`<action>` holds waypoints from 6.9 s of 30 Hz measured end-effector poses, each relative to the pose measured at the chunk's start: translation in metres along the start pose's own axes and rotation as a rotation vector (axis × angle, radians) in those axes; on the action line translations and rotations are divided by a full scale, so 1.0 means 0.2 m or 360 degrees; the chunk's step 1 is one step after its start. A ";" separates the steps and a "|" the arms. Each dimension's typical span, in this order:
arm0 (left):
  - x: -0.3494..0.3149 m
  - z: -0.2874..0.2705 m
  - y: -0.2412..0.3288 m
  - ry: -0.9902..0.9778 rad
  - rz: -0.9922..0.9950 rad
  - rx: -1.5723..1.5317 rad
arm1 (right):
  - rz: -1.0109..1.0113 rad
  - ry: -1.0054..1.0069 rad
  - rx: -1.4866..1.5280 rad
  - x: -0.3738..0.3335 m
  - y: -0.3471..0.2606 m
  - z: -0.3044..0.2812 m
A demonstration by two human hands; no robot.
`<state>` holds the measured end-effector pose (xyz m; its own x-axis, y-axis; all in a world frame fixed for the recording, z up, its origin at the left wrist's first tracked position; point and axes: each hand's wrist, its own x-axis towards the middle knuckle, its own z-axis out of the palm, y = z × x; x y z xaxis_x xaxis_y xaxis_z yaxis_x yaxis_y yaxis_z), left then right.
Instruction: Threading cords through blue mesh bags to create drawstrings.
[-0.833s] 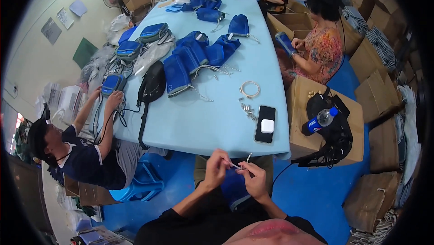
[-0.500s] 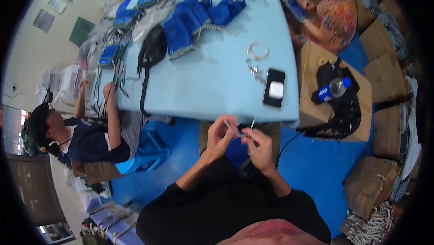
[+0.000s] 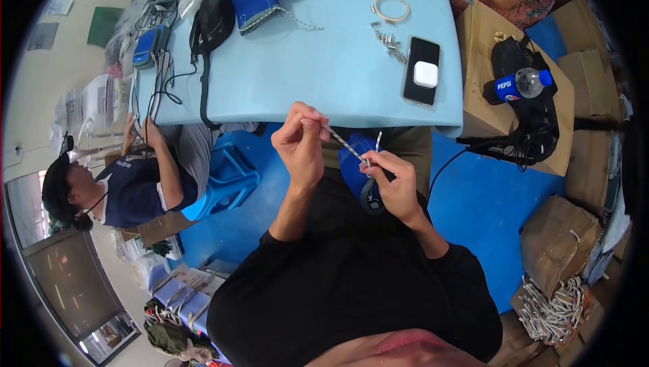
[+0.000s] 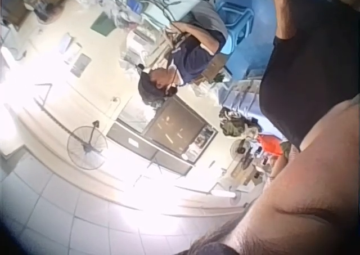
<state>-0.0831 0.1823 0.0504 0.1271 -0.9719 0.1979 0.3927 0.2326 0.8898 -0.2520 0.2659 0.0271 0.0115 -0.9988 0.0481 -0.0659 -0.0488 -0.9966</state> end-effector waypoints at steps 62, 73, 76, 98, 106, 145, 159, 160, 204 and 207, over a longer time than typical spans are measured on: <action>-0.19 -0.04 -0.10 -0.0880 0.0139 0.0920 | 0.0470 0.0093 0.0707 -0.02 0.11 -0.12; -0.33 -0.13 -0.14 -0.0778 -0.0464 0.0319 | 0.0418 -0.0062 0.0311 -0.08 -0.01 -0.14; -0.34 -0.14 -0.12 -0.0720 -0.0702 0.0094 | 0.0509 -0.0185 0.0491 -0.09 -0.05 -0.13; -0.28 -0.09 -0.22 -0.0585 -0.0393 0.0061 | 0.0514 0.0053 0.0626 -0.02 0.03 -0.10; -0.29 -0.06 -0.26 -0.0597 -0.0271 -0.0065 | 0.0461 0.0192 0.0522 -0.03 0.02 -0.08; -0.29 -0.06 -0.25 -0.0269 -0.0652 -0.0294 | -0.0273 0.0467 -0.0226 0.02 -0.06 -0.04; -0.28 -0.06 -0.24 -0.0274 -0.0682 -0.0256 | -0.0235 0.0399 -0.0180 0.01 -0.05 -0.04; -0.28 -0.05 -0.25 -0.0267 -0.0679 -0.0257 | -0.0304 0.0434 -0.0190 0.02 -0.04 -0.04; -0.26 -0.06 -0.26 -0.0390 -0.0403 0.0034 | 0.0039 0.0395 0.0534 0.00 0.01 0.02; -0.25 -0.06 -0.26 -0.0401 -0.0409 0.0002 | 0.0014 0.0430 0.0463 0.00 -0.01 0.02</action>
<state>-0.0990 0.2201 -0.0098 -0.2043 -0.9769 0.0624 0.3816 -0.0208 0.9241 -0.2487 0.2661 0.0284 -0.2533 -0.9673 0.0167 0.2211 -0.0747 -0.9724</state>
